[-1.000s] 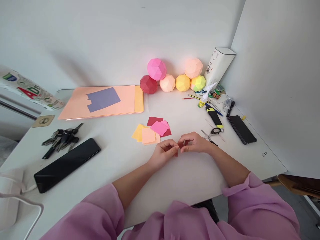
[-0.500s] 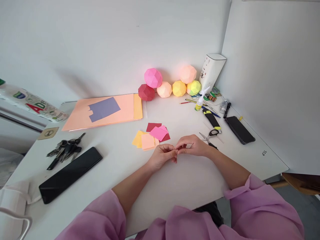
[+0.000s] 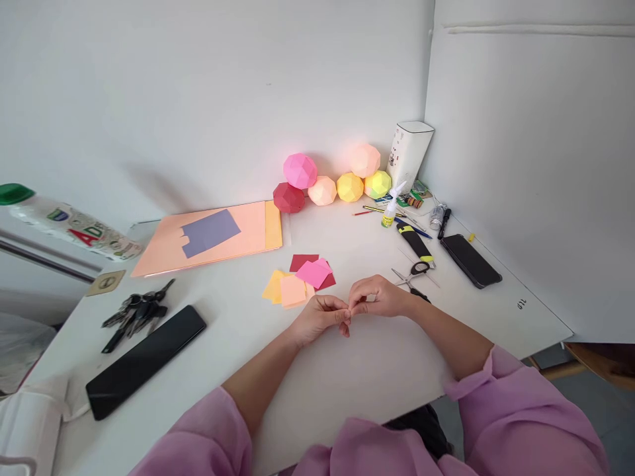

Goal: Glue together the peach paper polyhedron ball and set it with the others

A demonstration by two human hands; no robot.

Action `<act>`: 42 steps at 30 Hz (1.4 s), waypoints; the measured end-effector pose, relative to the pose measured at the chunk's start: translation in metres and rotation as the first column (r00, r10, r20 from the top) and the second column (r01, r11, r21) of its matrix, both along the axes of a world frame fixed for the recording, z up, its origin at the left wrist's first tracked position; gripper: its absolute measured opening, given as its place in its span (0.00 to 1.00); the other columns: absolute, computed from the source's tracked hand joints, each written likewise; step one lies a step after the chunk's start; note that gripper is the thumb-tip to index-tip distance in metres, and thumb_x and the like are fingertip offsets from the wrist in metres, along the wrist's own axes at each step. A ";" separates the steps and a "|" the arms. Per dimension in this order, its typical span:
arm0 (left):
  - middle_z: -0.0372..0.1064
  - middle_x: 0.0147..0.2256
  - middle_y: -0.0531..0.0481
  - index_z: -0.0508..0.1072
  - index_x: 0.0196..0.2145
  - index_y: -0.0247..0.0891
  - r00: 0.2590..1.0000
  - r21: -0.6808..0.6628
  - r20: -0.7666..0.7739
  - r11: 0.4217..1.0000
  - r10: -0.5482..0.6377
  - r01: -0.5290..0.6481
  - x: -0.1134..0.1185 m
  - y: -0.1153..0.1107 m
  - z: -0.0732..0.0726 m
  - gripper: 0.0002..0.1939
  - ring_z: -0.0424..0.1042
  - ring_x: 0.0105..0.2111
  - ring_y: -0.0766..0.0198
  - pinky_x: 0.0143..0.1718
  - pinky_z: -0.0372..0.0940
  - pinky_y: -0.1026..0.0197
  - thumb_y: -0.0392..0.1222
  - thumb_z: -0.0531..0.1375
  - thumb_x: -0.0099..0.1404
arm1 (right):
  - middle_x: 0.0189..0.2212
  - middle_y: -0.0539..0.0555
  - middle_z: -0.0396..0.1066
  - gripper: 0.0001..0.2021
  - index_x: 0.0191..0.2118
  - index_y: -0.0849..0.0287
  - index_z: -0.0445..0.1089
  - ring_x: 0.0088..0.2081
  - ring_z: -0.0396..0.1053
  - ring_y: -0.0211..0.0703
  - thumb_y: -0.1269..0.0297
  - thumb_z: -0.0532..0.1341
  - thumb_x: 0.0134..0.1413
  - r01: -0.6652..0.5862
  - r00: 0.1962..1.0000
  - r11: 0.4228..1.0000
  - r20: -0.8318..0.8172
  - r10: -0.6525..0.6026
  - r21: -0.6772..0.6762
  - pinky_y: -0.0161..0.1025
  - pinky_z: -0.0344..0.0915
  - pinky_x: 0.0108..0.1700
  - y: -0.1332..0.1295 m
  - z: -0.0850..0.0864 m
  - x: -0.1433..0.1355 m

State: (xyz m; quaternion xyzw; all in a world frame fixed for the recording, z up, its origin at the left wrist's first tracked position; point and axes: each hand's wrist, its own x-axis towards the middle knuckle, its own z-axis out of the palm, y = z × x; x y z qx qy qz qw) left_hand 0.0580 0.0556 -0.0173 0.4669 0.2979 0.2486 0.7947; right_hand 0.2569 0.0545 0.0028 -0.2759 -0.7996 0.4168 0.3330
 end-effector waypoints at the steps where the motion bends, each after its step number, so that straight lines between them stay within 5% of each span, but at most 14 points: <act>1: 0.70 0.20 0.54 0.75 0.23 0.32 1.000 -0.002 0.006 1.000 0.001 -0.001 0.000 0.000 -0.001 0.15 0.67 0.17 0.70 0.27 0.71 0.58 0.47 0.71 0.49 | 0.27 0.55 0.73 0.17 0.28 0.63 0.73 0.28 0.67 0.36 0.53 0.62 0.57 -0.001 1.000 1.000 0.003 0.001 -0.022 0.33 0.64 0.30 -0.001 0.000 -0.001; 12: 0.72 0.22 0.51 0.77 0.23 0.32 0.997 0.008 0.068 1.000 -0.018 0.018 -0.002 0.001 -0.005 0.16 0.70 0.19 0.67 0.29 0.71 0.58 0.49 0.71 0.51 | 0.27 0.51 0.68 0.13 0.28 0.63 0.67 0.25 0.67 0.32 0.59 0.59 0.60 -0.071 0.991 0.971 -0.125 0.042 -0.230 0.32 0.66 0.28 -0.010 0.006 -0.009; 18: 0.73 0.23 0.50 0.78 0.24 0.32 0.994 0.009 0.109 1.000 -0.019 0.018 -0.003 0.002 -0.008 0.16 0.70 0.19 0.67 0.30 0.70 0.57 0.50 0.70 0.52 | 0.24 0.53 0.71 0.11 0.30 0.62 0.70 0.25 0.68 0.34 0.62 0.58 0.62 0.018 0.995 0.998 -0.097 -0.013 0.052 0.32 0.67 0.28 -0.011 0.009 -0.012; 25: 0.73 0.23 0.51 0.78 0.25 0.33 0.989 -0.012 0.147 1.000 -0.016 0.018 -0.005 0.005 -0.016 0.15 0.69 0.19 0.68 0.29 0.69 0.59 0.49 0.69 0.54 | 0.27 0.56 0.76 0.08 0.34 0.62 0.73 0.28 0.72 0.37 0.69 0.56 0.62 0.103 0.995 0.920 -0.039 -0.095 0.378 0.34 0.70 0.33 -0.013 0.006 -0.013; 42: 0.74 0.25 0.49 0.79 0.29 0.32 0.989 -0.028 0.134 0.998 -0.056 0.060 -0.006 0.005 -0.011 0.12 0.72 0.21 0.66 0.30 0.68 0.60 0.44 0.71 0.52 | 0.20 0.48 0.69 0.07 0.23 0.58 0.63 0.22 0.61 0.32 0.73 0.58 0.49 0.229 0.963 0.908 0.054 -0.263 0.352 0.30 0.62 0.26 -0.020 0.003 -0.022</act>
